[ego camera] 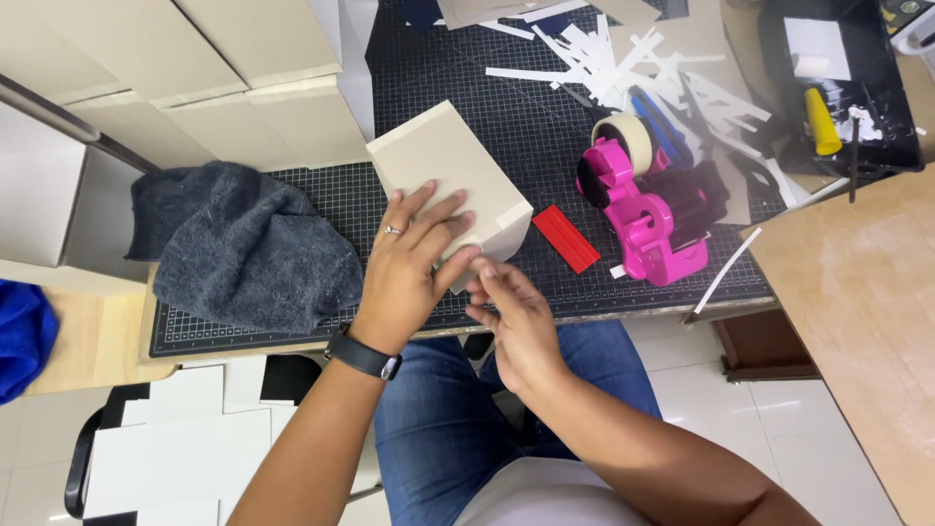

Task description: Assembling a small cardboard box by folding and applying tape

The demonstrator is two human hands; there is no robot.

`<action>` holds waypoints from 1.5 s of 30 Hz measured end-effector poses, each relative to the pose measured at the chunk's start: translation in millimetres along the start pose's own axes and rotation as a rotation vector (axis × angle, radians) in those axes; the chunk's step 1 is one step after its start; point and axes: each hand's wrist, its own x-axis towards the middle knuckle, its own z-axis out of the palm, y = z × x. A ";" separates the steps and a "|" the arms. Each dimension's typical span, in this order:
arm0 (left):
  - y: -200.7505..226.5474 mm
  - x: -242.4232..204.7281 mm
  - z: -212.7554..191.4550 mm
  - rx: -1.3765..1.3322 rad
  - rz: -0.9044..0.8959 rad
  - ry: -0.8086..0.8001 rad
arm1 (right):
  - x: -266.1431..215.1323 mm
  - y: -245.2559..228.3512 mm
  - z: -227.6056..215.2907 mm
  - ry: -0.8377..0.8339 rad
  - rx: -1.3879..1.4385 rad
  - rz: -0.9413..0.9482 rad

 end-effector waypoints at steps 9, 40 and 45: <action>1.8 -8.4 3.6 0.050 0.067 0.057 | -5.9 11.0 -82.4 0.056 -0.031 0.158; 0.6 30.1 -11.9 -0.177 -0.227 -0.070 | 186.4 -126.4 -259.2 0.238 -0.825 -0.611; -3.4 28.8 -11.0 -0.179 -0.202 -0.065 | 199.0 -146.6 -268.3 0.206 -0.938 -0.445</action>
